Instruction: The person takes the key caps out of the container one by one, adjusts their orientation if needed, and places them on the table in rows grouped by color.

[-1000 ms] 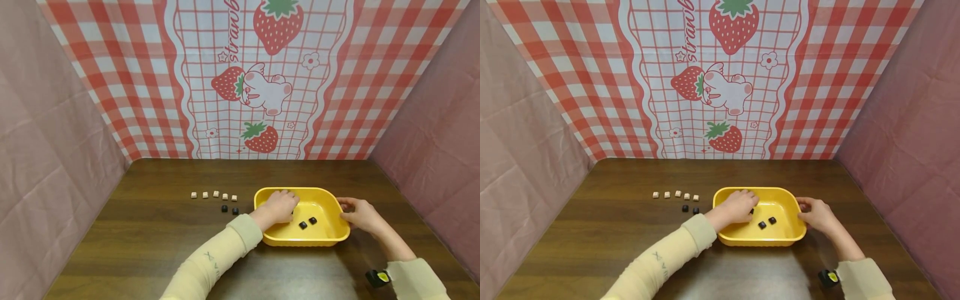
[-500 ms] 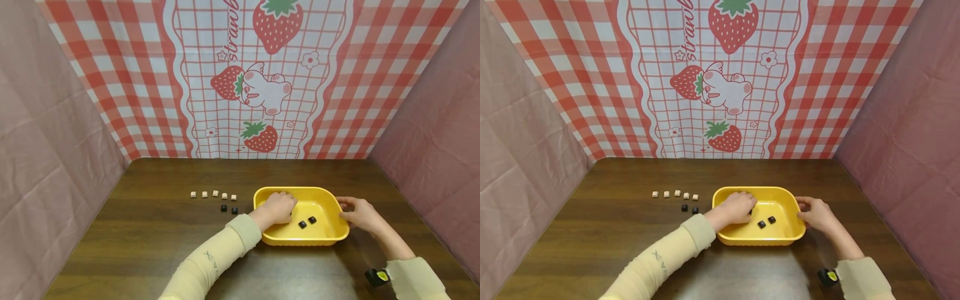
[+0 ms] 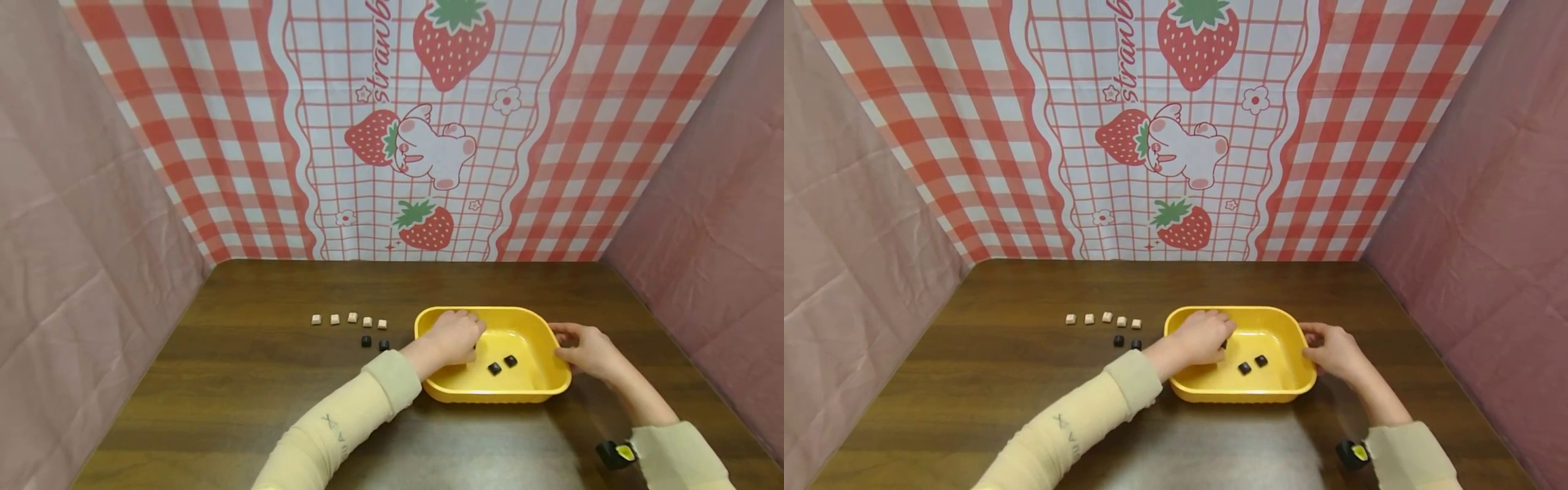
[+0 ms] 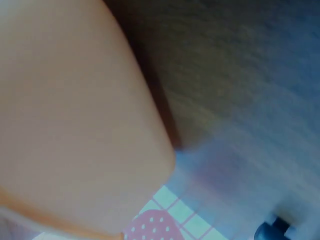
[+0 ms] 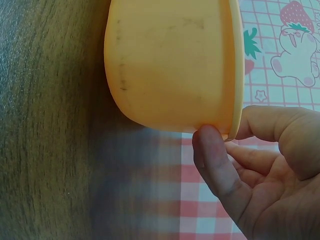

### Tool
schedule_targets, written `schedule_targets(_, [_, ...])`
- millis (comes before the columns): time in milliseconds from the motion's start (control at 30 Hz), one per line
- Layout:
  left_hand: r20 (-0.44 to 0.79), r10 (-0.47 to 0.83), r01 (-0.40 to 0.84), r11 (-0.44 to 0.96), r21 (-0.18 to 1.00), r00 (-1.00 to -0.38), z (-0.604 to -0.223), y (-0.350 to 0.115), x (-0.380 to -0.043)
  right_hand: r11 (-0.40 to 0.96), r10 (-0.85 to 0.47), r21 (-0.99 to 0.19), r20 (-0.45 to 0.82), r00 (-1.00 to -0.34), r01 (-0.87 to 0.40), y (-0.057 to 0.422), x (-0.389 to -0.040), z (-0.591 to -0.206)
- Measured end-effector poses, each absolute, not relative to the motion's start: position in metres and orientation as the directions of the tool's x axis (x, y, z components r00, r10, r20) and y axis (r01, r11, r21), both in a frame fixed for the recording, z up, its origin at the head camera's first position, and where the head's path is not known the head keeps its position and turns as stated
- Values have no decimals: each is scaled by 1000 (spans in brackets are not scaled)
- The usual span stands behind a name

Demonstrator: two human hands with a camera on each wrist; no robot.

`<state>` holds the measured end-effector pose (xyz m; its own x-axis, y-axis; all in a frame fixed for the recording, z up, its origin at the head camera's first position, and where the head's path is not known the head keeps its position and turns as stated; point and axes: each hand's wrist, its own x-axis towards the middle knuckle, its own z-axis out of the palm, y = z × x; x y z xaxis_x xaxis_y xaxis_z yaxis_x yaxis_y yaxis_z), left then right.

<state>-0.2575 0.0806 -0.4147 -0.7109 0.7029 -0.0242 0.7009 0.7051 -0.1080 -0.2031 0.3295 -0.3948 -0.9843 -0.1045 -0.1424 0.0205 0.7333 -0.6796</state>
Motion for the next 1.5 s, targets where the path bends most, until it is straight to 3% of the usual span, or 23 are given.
schedule_targets(867, [76, 712, 700, 701, -135, -698, -372, 25, -244, 729, -113, -684, -161, -981, 28, 331, -204, -392])
schedule_targets(1500, [226, 644, 655, 755, -34, -731, -364, -42, -238, 704, -129, -710, -153, -980, 18, 333, -204, -390])
